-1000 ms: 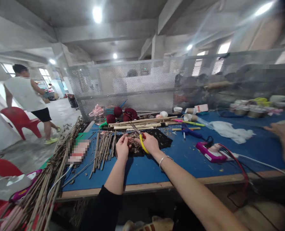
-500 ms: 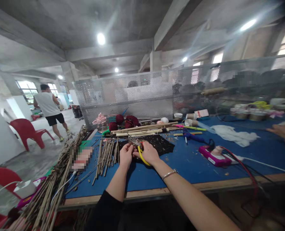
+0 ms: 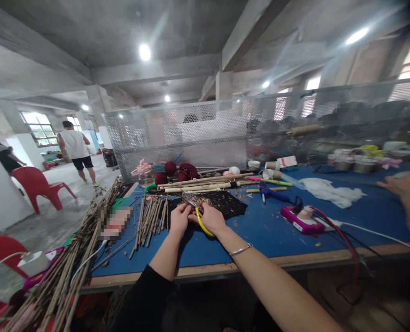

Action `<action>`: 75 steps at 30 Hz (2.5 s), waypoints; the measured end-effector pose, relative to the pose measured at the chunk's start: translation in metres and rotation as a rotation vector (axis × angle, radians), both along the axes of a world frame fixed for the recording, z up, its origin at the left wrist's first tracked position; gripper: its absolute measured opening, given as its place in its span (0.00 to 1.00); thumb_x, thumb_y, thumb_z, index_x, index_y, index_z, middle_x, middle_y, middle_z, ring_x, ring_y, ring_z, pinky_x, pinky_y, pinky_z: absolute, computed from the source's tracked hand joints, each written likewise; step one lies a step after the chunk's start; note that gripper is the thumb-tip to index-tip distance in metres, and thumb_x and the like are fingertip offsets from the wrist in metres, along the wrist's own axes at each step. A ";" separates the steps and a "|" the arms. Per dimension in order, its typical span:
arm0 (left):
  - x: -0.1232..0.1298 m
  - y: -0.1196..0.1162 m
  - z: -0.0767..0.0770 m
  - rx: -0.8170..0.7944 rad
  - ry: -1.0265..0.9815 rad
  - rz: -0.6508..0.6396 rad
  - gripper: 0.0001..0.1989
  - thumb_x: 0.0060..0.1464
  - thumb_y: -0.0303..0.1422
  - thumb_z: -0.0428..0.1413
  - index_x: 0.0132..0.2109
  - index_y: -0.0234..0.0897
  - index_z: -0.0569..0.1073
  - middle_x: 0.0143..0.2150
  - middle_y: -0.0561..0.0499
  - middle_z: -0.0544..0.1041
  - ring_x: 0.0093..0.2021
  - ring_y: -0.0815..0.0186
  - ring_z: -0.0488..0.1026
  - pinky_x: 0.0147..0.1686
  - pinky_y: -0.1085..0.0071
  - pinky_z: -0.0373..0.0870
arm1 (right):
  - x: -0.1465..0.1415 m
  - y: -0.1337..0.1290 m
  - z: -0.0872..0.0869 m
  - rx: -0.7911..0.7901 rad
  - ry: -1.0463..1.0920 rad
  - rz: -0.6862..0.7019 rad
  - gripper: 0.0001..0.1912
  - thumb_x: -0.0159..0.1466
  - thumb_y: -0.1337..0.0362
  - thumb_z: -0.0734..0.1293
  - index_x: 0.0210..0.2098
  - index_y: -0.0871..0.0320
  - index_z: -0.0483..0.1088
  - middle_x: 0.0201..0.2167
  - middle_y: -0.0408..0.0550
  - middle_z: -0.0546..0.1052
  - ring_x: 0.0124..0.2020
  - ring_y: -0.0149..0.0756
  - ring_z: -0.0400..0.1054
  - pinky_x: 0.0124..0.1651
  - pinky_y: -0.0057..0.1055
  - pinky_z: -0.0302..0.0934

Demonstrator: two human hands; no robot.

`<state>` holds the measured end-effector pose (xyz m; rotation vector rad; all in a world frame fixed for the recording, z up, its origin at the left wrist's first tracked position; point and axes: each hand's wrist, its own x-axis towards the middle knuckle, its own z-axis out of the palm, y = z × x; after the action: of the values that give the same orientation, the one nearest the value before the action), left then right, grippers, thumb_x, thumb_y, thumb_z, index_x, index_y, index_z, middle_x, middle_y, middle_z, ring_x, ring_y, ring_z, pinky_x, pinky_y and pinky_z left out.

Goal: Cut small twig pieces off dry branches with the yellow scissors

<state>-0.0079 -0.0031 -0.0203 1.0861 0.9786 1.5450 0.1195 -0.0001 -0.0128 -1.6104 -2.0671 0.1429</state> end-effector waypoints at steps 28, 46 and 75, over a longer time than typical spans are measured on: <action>-0.002 0.004 -0.007 -0.016 0.210 0.180 0.17 0.43 0.32 0.56 0.43 0.32 0.73 0.28 0.49 0.73 0.21 0.72 0.66 0.17 0.77 0.63 | -0.002 0.003 0.000 0.015 -0.116 -0.093 0.28 0.51 0.39 0.58 0.33 0.57 0.66 0.31 0.51 0.74 0.35 0.42 0.69 0.35 0.31 0.56; 0.001 0.000 -0.003 0.038 0.094 0.043 0.12 0.45 0.33 0.54 0.37 0.33 0.74 0.22 0.52 0.72 0.20 0.72 0.66 0.16 0.79 0.59 | -0.002 0.002 -0.002 0.021 -0.061 -0.012 0.27 0.53 0.41 0.59 0.38 0.58 0.60 0.34 0.51 0.74 0.37 0.43 0.69 0.35 0.30 0.55; -0.001 0.007 -0.011 -0.039 -0.017 0.075 0.13 0.39 0.33 0.60 0.35 0.30 0.75 0.29 0.45 0.77 0.26 0.68 0.72 0.26 0.73 0.69 | -0.001 0.005 -0.002 -0.031 -0.101 -0.070 0.31 0.50 0.36 0.58 0.36 0.58 0.64 0.33 0.53 0.74 0.36 0.44 0.69 0.35 0.32 0.56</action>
<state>-0.0091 0.0043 -0.0314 1.0176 1.0442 1.5861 0.1187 0.0046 -0.0147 -1.7391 -2.0902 0.0709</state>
